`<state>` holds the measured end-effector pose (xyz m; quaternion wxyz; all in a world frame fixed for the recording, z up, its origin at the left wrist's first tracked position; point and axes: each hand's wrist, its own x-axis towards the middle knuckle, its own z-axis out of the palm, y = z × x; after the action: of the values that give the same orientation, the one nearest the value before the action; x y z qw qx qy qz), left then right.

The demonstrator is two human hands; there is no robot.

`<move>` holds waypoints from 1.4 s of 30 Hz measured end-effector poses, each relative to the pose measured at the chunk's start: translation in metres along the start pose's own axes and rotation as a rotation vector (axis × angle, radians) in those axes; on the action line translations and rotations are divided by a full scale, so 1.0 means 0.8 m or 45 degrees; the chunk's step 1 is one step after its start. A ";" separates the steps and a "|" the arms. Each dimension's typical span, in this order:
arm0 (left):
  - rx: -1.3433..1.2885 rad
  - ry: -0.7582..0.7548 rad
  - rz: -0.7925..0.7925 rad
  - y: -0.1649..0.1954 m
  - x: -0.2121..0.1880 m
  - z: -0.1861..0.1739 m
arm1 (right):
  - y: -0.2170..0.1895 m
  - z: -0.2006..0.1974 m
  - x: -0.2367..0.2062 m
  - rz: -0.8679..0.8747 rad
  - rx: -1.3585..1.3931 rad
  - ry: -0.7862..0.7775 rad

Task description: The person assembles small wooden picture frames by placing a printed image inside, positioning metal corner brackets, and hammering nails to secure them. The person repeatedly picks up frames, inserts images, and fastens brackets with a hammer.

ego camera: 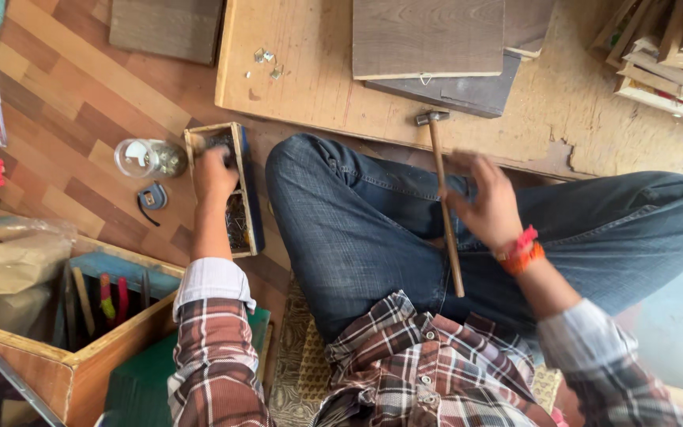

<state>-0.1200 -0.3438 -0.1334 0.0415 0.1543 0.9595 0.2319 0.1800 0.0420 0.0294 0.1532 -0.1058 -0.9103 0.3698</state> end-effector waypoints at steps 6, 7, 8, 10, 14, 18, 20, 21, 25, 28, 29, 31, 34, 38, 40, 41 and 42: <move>-0.046 -0.117 -0.068 -0.011 -0.008 0.009 | -0.019 -0.009 -0.054 0.405 0.298 -0.228; -0.107 -0.098 -0.089 -0.010 -0.009 0.009 | -0.021 -0.009 -0.056 0.431 0.320 -0.251; -0.035 -0.120 -0.067 -0.009 -0.010 0.009 | -0.023 -0.008 -0.057 0.452 0.342 -0.273; 0.110 -0.160 -0.036 -0.007 -0.011 0.007 | -0.026 -0.008 -0.058 0.467 0.374 -0.295; -0.206 0.068 0.147 -0.007 -0.012 0.003 | -0.026 -0.012 -0.062 0.547 0.458 -0.249; -0.302 0.173 0.080 -0.005 -0.024 -0.003 | -0.023 -0.018 -0.072 0.660 0.674 -0.212; -0.337 0.189 0.009 0.001 -0.030 -0.010 | -0.023 -0.020 -0.077 0.670 0.836 -0.172; -0.361 0.200 -0.030 0.008 -0.029 -0.013 | -0.025 -0.021 -0.080 0.673 0.917 -0.150; -0.473 0.464 0.234 0.056 -0.015 -0.036 | -0.035 -0.033 -0.094 0.725 0.944 -0.088; -0.671 0.353 0.387 0.124 0.007 -0.053 | -0.047 -0.043 -0.103 0.550 0.740 0.016; -0.655 0.417 0.590 0.154 0.013 -0.053 | -0.050 -0.045 -0.103 0.447 0.641 0.079; -0.956 0.174 0.393 0.219 0.016 -0.047 | -0.051 -0.048 -0.099 0.425 0.510 0.146; -0.864 0.224 0.784 0.317 0.034 -0.021 | -0.044 -0.047 -0.085 0.556 0.389 0.172; -0.791 0.208 0.879 0.399 0.042 0.021 | -0.032 -0.045 -0.073 0.367 0.093 0.236; -0.691 0.130 0.798 0.416 0.045 0.039 | -0.027 -0.047 -0.072 0.274 -0.068 0.242; -0.647 0.144 0.788 0.420 0.045 0.048 | -0.025 -0.049 -0.072 0.239 -0.137 0.225; -0.602 0.160 0.777 0.423 0.047 0.057 | -0.024 -0.051 -0.071 0.202 -0.204 0.207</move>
<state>-0.0550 -0.0266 -0.0193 -0.0537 0.4042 0.7904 0.4571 0.2459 0.0375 0.0591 0.1878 -0.2189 -0.9103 0.2970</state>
